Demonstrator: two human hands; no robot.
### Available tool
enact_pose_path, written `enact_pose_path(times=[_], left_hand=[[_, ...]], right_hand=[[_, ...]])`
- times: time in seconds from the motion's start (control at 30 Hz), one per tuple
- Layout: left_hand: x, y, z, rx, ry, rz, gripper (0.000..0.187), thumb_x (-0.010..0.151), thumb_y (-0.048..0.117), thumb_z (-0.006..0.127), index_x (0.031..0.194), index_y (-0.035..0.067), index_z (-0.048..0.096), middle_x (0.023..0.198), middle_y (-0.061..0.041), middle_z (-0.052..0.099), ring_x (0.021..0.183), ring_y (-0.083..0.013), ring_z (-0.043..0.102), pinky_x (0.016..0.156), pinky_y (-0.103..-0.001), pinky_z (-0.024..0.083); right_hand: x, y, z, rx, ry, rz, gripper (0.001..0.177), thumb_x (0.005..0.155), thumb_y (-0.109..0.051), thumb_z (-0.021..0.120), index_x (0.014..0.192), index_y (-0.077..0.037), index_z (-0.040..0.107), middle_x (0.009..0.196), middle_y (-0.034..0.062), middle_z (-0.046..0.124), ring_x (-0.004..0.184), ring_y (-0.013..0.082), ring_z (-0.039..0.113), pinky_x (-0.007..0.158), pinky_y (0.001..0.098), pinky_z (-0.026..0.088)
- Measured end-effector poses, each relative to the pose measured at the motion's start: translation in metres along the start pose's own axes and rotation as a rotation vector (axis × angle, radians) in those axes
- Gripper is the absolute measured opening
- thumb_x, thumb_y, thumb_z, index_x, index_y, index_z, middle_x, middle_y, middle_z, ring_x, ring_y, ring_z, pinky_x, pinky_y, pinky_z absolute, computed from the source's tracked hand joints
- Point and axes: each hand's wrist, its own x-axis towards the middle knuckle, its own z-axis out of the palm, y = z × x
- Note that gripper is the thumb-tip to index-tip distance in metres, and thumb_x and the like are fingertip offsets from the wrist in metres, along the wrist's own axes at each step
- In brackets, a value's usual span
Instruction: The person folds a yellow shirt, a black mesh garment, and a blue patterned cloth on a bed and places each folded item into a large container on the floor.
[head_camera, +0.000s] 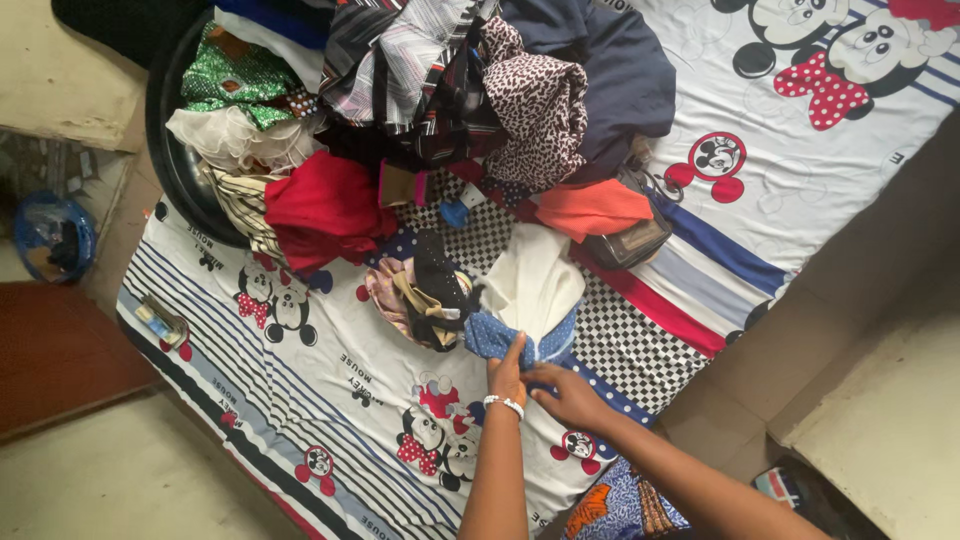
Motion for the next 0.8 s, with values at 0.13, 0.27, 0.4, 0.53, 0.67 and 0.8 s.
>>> enact_pose_path(times=[0.13, 0.27, 0.4, 0.53, 0.67, 0.8], left_hand=[[0.019, -0.039, -0.044, -0.106, 0.102, 0.04, 0.03, 0.082, -0.007, 0.069, 0.112, -0.007, 0.069, 0.101, -0.012, 0.073, 0.084, -0.0259, 0.071, 0.075, -0.038, 0.058], [0.002, -0.04, -0.075, -0.101, 0.043, -0.013, 0.026, 0.087, -0.004, 0.069, 0.113, -0.01, 0.067, 0.103, -0.013, 0.071, 0.087, -0.0277, 0.07, 0.076, -0.04, 0.058], [-0.04, -0.014, -0.082, -0.161, -0.208, -0.114, 0.037, 0.083, -0.008, 0.069, 0.118, 0.002, 0.069, 0.11, -0.007, 0.073, 0.098, -0.0226, 0.071, 0.087, -0.037, 0.059], [-0.047, 0.008, -0.097, -0.157, -0.281, -0.111, 0.037, 0.087, -0.004, 0.075, 0.122, 0.002, 0.067, 0.111, -0.008, 0.07, 0.1, -0.0251, 0.067, 0.088, -0.042, 0.056], [-0.041, 0.016, -0.126, -0.181, -0.174, -0.078, 0.041, 0.084, -0.006, 0.073, 0.123, 0.005, 0.066, 0.111, -0.006, 0.071, 0.099, -0.0235, 0.069, 0.09, -0.042, 0.058], [-0.044, -0.002, -0.162, -0.208, -0.151, -0.039, 0.046, 0.08, -0.008, 0.071, 0.125, 0.004, 0.065, 0.114, -0.008, 0.072, 0.099, -0.024, 0.071, 0.092, -0.041, 0.059]], right_hand=[[-0.024, 0.006, 0.018, -0.051, -0.133, 0.124, 0.032, 0.089, -0.017, 0.072, 0.119, -0.006, 0.077, 0.129, 0.0239, 0.066, 0.123, 0.0379, 0.061, 0.102, 0.0447, 0.047], [-0.01, 0.016, 0.011, -0.079, 0.159, 0.515, 0.05, 0.082, -0.018, 0.072, 0.13, -0.006, 0.062, 0.124, 0.0199, 0.065, 0.097, 0.0299, 0.07, 0.088, 0.0387, 0.057], [0.022, 0.051, 0.005, 0.102, 0.214, 0.521, 0.1, 0.069, -0.013, 0.078, 0.159, -0.013, 0.036, 0.149, 0.0165, 0.046, 0.11, 0.0266, 0.066, 0.087, 0.0361, 0.06], [0.068, 0.078, -0.006, -0.161, 0.008, 0.544, 0.054, 0.073, -0.003, 0.066, 0.127, -0.009, 0.071, 0.088, 0.0182, 0.078, 0.071, 0.0237, 0.076, 0.068, 0.037, 0.06], [0.124, 0.034, -0.074, -0.005, 0.454, 0.404, 0.018, 0.08, -0.008, 0.067, 0.094, -0.006, 0.079, 0.076, 0.0024, 0.076, 0.064, 0.0101, 0.069, 0.059, 0.0299, 0.053], [0.144, -0.032, -0.113, 0.561, 0.605, 0.121, 0.034, 0.103, -0.006, 0.07, 0.134, -0.004, 0.058, 0.102, 0.0068, 0.069, 0.074, 0.014, 0.059, 0.063, 0.0285, 0.048]])
